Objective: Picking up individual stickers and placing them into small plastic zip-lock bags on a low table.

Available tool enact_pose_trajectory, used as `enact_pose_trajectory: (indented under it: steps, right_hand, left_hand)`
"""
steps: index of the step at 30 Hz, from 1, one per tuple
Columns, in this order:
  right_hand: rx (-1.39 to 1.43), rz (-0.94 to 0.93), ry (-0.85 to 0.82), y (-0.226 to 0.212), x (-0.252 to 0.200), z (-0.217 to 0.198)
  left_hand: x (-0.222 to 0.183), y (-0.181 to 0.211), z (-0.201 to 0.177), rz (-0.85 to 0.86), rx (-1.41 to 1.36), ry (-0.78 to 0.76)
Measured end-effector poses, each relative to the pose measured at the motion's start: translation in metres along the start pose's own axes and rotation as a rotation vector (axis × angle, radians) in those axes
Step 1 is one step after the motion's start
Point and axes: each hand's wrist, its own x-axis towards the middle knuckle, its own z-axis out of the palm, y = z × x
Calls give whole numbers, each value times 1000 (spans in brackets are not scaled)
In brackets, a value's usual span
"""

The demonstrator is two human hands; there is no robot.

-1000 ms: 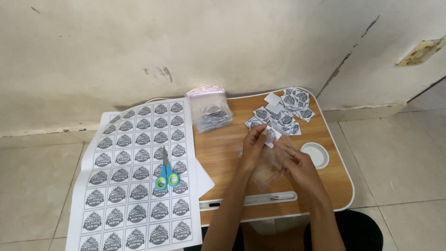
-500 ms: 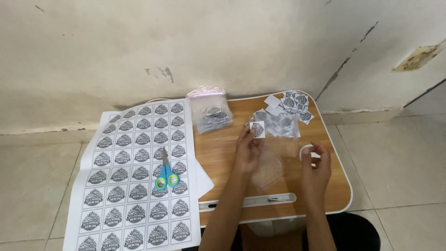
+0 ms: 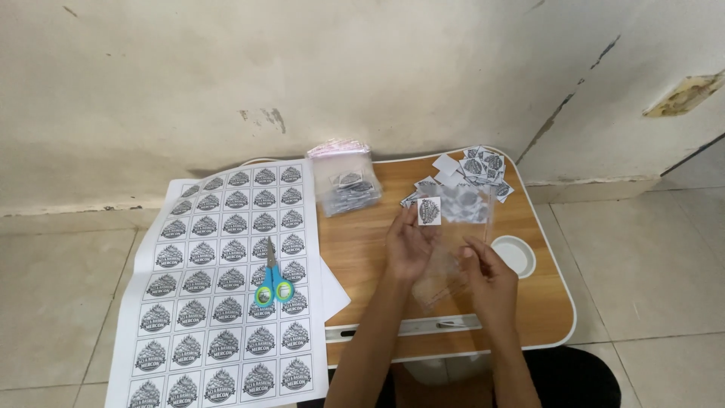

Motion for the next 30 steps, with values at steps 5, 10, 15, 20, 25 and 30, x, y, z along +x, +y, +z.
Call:
enact_pose_trajectory:
  steps: [5, 10, 15, 20, 25, 30]
  right_hand:
    - [-23, -13, 21, -5, -2, 0]
    - [-87, -86, 184, -3, 6, -8]
    - [88, -77, 262, -2, 9, -7]
    - [-5, 77, 143, 14, 10, -2]
    - [11, 31, 120, 17, 13, -17]
    - [111, 192, 43, -19, 2, -38]
  left_hand:
    - [21, -9, -20, 44, 152, -4]
    - [-3, -17, 3, 19, 246, -55]
    - [-32, -15, 39, 112, 227, -132]
    - [-39, -16, 44, 84, 280, -140]
    - [-15, -13, 26, 247, 781, -213]
    - [-37, -11, 41, 227, 1126, -176]
